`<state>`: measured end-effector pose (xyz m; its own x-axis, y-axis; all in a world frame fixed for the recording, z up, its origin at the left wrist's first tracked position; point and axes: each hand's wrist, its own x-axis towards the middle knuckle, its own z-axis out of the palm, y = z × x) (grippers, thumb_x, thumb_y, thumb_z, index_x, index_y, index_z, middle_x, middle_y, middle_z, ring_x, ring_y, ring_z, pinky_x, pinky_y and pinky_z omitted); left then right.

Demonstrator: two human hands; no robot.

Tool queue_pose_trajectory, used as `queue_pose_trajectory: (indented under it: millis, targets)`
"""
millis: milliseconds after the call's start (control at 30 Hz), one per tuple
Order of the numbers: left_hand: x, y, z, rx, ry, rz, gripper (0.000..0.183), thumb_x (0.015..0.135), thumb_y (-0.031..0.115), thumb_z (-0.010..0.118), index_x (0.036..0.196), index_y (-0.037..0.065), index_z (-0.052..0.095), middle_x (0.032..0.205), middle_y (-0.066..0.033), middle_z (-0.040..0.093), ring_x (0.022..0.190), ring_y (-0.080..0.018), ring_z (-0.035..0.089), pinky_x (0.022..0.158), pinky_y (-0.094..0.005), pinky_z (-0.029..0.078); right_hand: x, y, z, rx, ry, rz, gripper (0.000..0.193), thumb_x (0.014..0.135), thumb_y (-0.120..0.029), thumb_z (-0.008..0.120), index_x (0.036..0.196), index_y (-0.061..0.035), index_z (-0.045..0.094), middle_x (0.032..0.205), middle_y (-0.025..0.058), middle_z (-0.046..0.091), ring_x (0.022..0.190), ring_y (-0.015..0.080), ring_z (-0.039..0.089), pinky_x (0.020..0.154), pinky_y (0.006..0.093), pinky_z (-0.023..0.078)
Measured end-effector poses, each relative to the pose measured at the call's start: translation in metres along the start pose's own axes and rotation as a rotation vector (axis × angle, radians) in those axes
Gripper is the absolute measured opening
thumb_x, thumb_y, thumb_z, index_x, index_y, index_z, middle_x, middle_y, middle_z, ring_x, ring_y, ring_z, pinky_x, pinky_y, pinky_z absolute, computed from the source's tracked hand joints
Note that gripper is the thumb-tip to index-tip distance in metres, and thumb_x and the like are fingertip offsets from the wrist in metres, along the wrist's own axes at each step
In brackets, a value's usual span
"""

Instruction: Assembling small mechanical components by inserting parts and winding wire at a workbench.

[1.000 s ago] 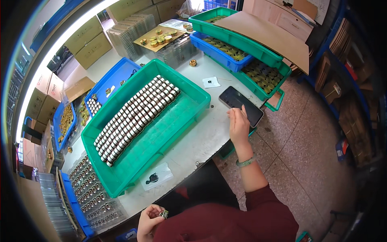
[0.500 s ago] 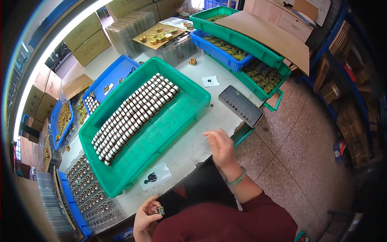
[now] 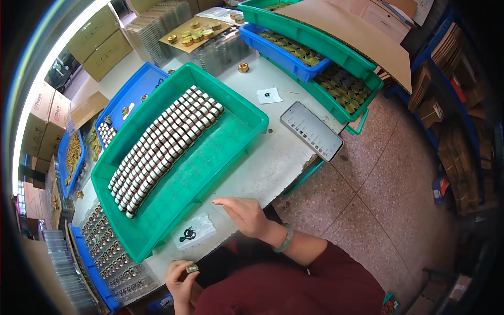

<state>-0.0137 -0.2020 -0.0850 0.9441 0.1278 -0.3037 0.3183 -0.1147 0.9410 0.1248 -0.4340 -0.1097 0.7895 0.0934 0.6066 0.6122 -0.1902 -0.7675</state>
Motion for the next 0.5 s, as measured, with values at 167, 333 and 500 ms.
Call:
queue_pose_trajectory:
  millis: [167, 333, 500]
  targets:
    - [0.007, -0.008, -0.004, 0.449, 0.146, 0.304, 0.028, 0.062, -0.003, 0.067, 0.09, 0.0, 0.064, 0.087, -0.0097, 0.055, 0.073, -0.0193, 0.053, 0.066, -0.025, 0.041, 0.001, 0.003, -0.005, 0.012, -0.044, 0.023, 0.022, 0.079, 0.001, 0.056, 0.101, -0.0003, 0.059, 0.07, 0.0059, 0.06, 0.048, 0.0158, 0.047, 0.048, 0.027, 0.04]
    - [0.011, -0.014, -0.001, 0.445, 0.229, 0.29, 0.026, 0.063, 0.003, 0.068, 0.088, 0.001, 0.064, 0.085, -0.0097, 0.054, 0.072, -0.0197, 0.05, 0.065, -0.0256, 0.04, -0.005, 0.006, -0.005, 0.022, -0.044, -0.025, 0.018, 0.079, -0.001, 0.057, 0.097, -0.0015, 0.06, 0.069, 0.0052, 0.06, 0.046, 0.0165, 0.048, 0.046, 0.0268, 0.04]
    - [0.012, -0.014, -0.001, 0.441, 0.248, 0.304, 0.025, 0.064, 0.007, 0.069, 0.088, 0.002, 0.063, 0.084, -0.0095, 0.054, 0.072, -0.0201, 0.05, 0.065, -0.0253, 0.039, -0.008, 0.01, -0.004, 0.048, -0.012, -0.011, 0.014, 0.079, -0.003, 0.059, 0.093, -0.0026, 0.059, 0.067, 0.0044, 0.059, 0.045, 0.017, 0.048, 0.046, 0.0268, 0.04]
